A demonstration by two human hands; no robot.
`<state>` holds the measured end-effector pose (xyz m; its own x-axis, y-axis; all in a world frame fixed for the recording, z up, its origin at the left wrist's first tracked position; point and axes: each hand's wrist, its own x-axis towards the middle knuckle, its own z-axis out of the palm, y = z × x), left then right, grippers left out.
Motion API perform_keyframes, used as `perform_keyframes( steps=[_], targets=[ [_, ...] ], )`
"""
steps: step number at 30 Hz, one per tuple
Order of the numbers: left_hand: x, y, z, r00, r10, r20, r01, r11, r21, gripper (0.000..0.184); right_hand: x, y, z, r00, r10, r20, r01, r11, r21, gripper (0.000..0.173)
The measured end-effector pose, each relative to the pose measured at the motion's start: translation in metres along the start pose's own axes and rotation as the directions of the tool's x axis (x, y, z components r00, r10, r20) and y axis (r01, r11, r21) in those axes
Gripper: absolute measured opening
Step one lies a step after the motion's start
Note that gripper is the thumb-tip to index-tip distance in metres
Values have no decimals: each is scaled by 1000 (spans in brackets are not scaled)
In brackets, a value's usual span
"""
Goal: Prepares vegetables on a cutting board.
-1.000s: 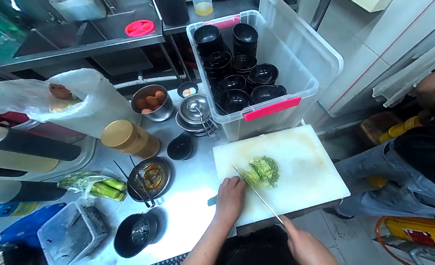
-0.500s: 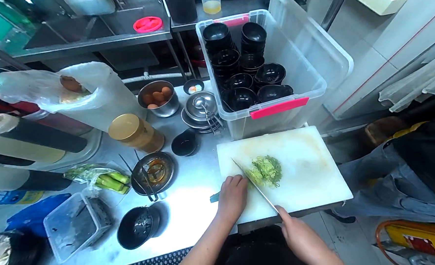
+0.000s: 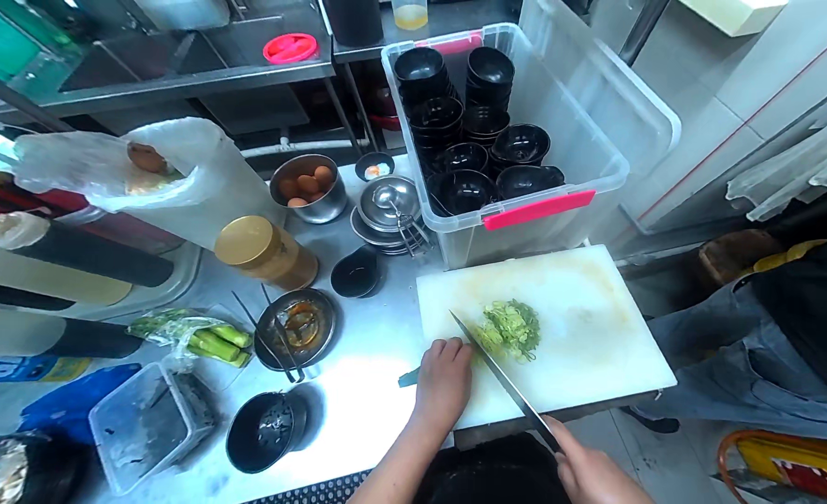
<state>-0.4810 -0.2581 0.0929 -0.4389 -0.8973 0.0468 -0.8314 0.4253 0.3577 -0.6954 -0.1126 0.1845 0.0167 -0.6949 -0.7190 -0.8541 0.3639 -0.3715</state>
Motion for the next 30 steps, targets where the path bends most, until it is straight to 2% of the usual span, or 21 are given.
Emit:
perform_keyframes(
  steps=[12,19,23,30],
  targets=[
    [-28,-20,-7,996,-55,-65,56,998,6,23,4,7,8,994,-51,98,45,997,58,54],
    [-33,-26,6,986,-64,-157,45,992,-118,23,11,19,3,997,2,80,-9,996,90,54],
    [-29,-18,14,986,-35,-162,6,985,-172,21,12,22,-4,998,53,38,-55,996,68,54],
    [-11,-8,15,992,79,-103,-99,972,-213,21,-2,12,3,999,30,-18,-31,998,-56,53]
  ],
)
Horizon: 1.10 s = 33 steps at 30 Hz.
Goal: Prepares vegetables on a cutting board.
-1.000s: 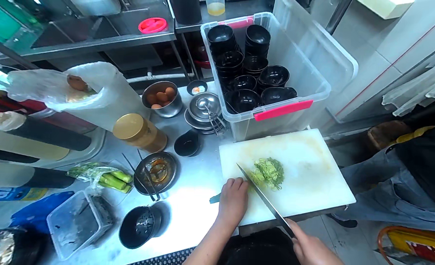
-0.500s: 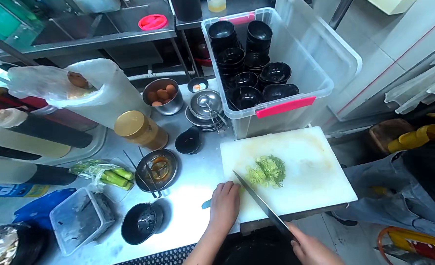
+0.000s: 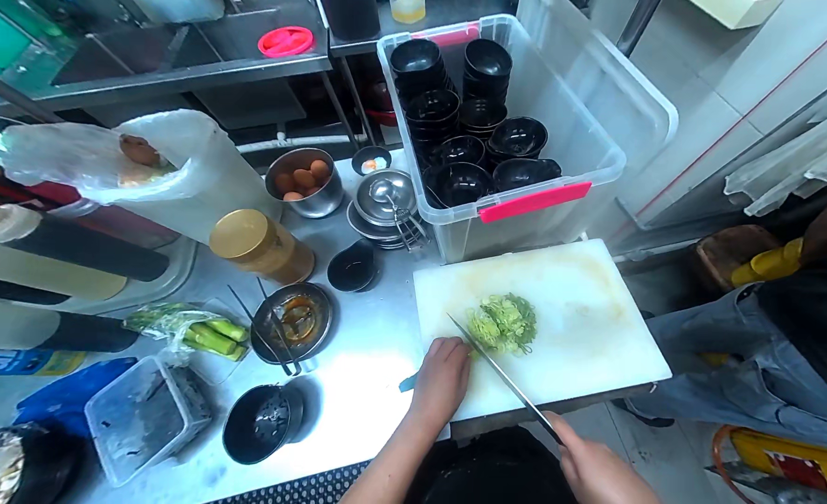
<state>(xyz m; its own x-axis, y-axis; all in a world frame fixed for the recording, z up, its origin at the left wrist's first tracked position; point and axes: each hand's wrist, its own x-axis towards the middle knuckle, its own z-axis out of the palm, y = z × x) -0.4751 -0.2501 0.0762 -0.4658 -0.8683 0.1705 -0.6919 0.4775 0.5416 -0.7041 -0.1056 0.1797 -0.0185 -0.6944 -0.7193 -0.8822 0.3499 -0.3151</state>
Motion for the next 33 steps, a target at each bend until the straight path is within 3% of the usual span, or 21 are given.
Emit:
perform_keyframes(
  steps=[8,14,20,26,33],
  targets=[
    [3,7,-1,997,-77,23,75,995,63,20,-5,3,0,1000,-13,-13,12,999,-48,54],
    [0,6,1,997,-76,1,76,997,31,20,30,-18,-10,999,16,52,-13,998,-53,56],
    [-2,5,2,997,-79,-9,79,997,22,21,-7,0,-12,999,-49,-1,49,997,-61,54],
    [-3,3,4,998,-66,-24,66,998,14,21,25,-15,-11,999,-1,52,4,997,-71,56],
    [-5,2,5,996,-68,-52,68,998,-2,20,6,-7,-5,999,-33,21,35,997,-72,55]
  ],
)
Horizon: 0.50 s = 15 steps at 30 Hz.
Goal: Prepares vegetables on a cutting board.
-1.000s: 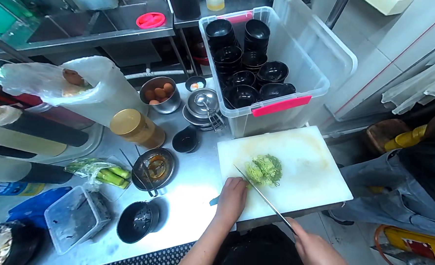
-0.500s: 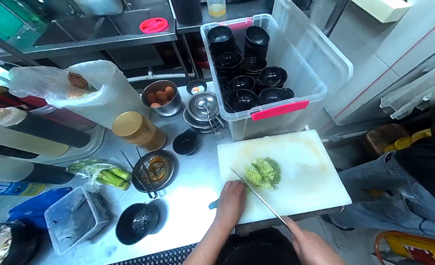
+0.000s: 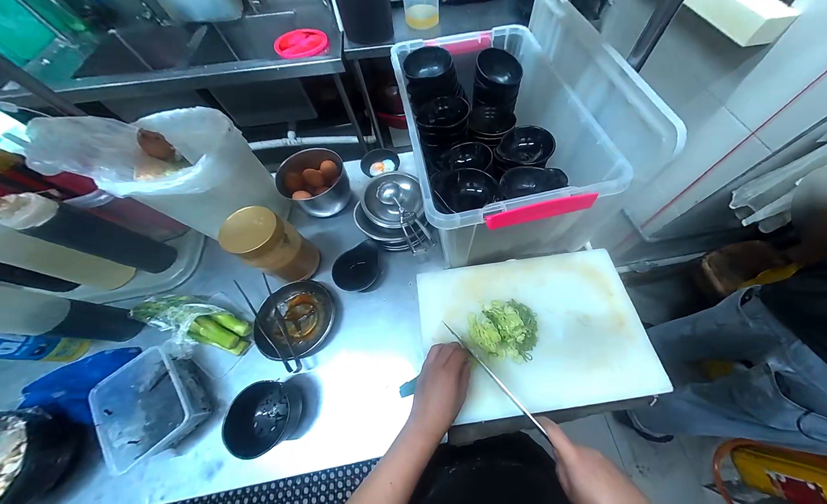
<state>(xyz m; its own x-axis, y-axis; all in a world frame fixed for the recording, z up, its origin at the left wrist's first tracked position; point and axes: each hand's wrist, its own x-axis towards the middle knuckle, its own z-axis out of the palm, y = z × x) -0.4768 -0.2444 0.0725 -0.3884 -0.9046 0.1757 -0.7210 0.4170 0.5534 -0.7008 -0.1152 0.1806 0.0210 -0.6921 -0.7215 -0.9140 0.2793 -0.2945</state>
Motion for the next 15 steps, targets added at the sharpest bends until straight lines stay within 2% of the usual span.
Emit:
perform_keyframes(
  steps=[4,9,12,15],
  targets=[
    [0,0,2,1000,5,6,-5,1000,-2,20,21,-20,-9,997,68,48,-66,997,-27,60],
    [-1,-3,2,1000,17,-16,-17,1000,-15,21,-10,-7,-10,1000,-7,-14,7,1000,-7,57],
    [-1,-5,1,1000,15,-7,-15,999,-30,22,12,-10,0,1000,18,4,-18,1000,-5,57],
    [-2,-6,3,1000,20,-19,-21,999,-41,22,21,-23,-14,997,55,49,-53,998,-45,58]
  ],
)
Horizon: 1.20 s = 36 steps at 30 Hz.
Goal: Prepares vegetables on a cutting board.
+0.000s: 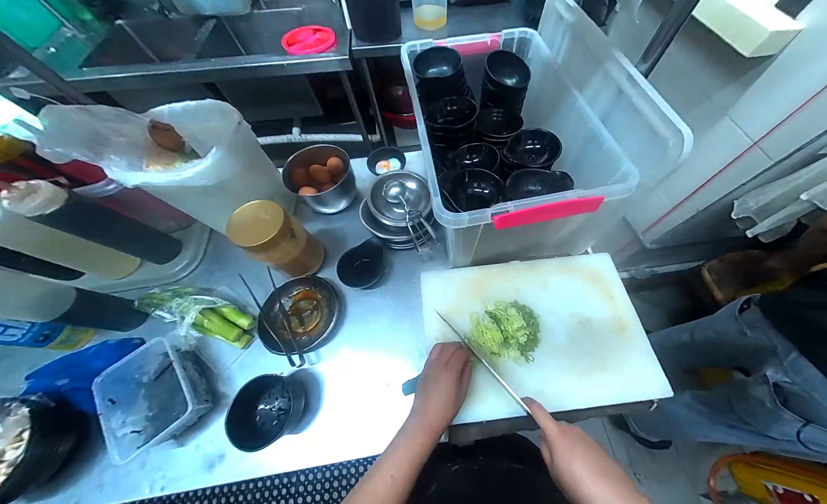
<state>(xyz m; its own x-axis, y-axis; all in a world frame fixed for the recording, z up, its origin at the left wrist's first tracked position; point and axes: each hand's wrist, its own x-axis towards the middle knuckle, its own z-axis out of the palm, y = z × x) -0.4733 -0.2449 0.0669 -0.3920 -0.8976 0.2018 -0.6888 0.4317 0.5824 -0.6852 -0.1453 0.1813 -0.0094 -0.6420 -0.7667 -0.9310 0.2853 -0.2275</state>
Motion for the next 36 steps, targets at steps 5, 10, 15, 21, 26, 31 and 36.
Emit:
perform_keyframes(
  steps=[5,10,15,21,26,31,36],
  targets=[
    [0,-1,1,1000,8,-24,-8,1000,-8,21,-24,15,11,996,-58,-70,60,998,30,56],
    [-1,-2,1,1000,4,-15,-4,1000,-2,22,6,-1,3,1000,-12,-16,12,1000,-8,58],
    [-1,-4,2,999,22,-43,-23,1000,-14,21,-22,12,6,997,-61,-48,62,998,17,56],
    [-2,-7,4,997,48,-56,-49,999,-15,19,9,-5,1,999,-31,-25,31,1000,-6,57],
    [-5,-5,5,996,44,-78,-45,999,-11,20,-23,11,1,997,-60,-49,60,998,13,56],
    [-5,-7,4,995,55,-78,-57,998,-28,20,-23,14,10,998,-58,-33,59,998,27,55],
    [-6,-9,7,993,66,-94,-69,997,-30,19,10,0,6,998,-51,-24,52,998,27,56]
  ],
)
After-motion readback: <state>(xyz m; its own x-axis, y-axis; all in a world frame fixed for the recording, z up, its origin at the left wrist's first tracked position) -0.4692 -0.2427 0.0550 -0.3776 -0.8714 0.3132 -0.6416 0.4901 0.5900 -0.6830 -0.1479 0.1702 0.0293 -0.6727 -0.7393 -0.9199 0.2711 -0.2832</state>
